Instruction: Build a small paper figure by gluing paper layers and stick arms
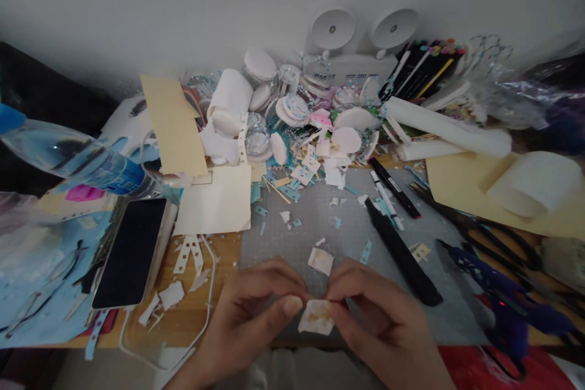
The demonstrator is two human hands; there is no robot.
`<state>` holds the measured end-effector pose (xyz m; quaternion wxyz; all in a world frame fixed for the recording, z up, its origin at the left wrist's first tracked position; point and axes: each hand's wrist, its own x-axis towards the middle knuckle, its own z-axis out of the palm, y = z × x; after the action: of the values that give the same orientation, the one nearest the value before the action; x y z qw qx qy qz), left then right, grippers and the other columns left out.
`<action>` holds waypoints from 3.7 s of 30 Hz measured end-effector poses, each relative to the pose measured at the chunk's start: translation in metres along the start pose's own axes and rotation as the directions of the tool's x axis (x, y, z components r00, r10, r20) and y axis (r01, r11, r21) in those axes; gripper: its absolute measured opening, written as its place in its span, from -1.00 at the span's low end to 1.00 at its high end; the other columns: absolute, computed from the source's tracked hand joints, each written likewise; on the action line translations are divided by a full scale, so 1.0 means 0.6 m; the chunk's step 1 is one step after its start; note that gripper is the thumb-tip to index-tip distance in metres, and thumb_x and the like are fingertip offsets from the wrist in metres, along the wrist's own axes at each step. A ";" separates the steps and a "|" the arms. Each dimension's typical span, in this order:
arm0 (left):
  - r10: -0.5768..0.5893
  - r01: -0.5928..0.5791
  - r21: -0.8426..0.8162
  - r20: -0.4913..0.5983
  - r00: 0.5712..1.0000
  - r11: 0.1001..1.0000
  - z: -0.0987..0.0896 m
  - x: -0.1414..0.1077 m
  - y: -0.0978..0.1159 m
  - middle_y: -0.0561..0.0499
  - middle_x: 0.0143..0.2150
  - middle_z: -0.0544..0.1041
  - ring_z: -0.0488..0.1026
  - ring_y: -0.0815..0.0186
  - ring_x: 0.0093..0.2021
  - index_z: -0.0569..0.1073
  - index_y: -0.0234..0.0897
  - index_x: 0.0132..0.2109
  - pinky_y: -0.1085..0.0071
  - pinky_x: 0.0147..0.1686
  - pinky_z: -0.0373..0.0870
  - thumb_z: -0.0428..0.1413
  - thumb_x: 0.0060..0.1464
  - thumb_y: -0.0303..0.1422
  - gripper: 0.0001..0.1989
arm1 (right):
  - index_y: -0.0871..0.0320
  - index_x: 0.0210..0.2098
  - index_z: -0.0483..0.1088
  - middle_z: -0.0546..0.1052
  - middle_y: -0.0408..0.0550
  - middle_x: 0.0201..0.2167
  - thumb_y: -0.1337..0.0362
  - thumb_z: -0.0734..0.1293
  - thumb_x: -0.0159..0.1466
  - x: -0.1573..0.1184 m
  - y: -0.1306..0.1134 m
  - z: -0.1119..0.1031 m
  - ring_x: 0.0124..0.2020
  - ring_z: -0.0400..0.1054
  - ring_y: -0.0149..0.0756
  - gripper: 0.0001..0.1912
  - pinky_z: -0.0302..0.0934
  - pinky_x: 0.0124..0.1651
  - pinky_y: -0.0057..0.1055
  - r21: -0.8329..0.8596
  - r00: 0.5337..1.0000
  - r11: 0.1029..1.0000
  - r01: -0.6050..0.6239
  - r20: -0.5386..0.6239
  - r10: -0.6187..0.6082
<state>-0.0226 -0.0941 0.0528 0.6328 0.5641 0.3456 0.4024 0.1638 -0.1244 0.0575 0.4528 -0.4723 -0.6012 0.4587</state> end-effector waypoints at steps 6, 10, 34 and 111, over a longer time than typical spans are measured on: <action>0.043 -0.047 0.057 0.071 0.997 0.997 -0.009 0.005 0.005 -0.07 -0.40 0.59 0.49 0.27 -0.36 0.64 -0.26 -0.28 0.39 -0.35 0.41 0.24 0.13 -0.28 -0.85 | 0.11 -0.40 0.39 0.44 -0.16 -0.52 0.46 0.29 0.24 0.003 -0.006 -0.004 -0.48 0.34 -0.42 -0.86 0.24 -0.43 -0.50 -0.063 0.997 0.995 0.074 0.044 -0.071; 0.121 -0.137 0.151 0.111 0.986 0.979 -0.012 0.006 0.007 -0.07 -0.38 0.59 0.49 0.27 -0.34 0.62 -0.25 -0.24 0.37 -0.30 0.41 0.21 0.17 -0.32 -0.88 | 0.10 -0.42 0.39 0.43 -0.18 -0.52 0.47 0.30 0.22 0.002 -0.013 -0.004 -0.50 0.34 -0.45 -0.85 0.23 -0.46 -0.54 -0.106 0.995 0.990 0.093 0.050 -0.088; -0.049 0.046 0.075 0.031 0.998 0.996 -0.003 0.007 0.015 -0.02 -0.36 0.57 0.47 0.27 -0.31 0.60 -0.22 -0.28 0.39 -0.30 0.36 0.07 0.27 -0.24 -0.74 | 0.11 -0.48 0.39 0.44 -0.16 -0.56 0.42 0.31 0.19 0.005 -0.006 -0.001 -0.51 0.35 -0.39 -0.86 0.25 -0.48 -0.52 0.002 0.996 0.998 -0.061 -0.059 0.061; 0.021 -0.017 0.018 -0.251 0.968 1.000 0.005 0.005 -0.015 0.08 -0.42 0.46 0.39 0.38 -0.36 0.55 -0.20 -0.37 0.53 -0.36 0.33 0.20 0.11 -0.50 -0.87 | 0.13 -0.41 0.33 0.32 -0.21 -0.47 0.19 0.43 0.21 -0.005 0.030 0.021 -0.46 0.22 -0.47 -0.78 0.17 -0.41 -0.57 0.472 0.935 0.809 -0.350 0.126 0.330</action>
<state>-0.0175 -0.0929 0.0444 0.5757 0.5170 0.4204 0.4739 0.1545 -0.1268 0.0373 0.4561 -0.4337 -0.3803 0.6777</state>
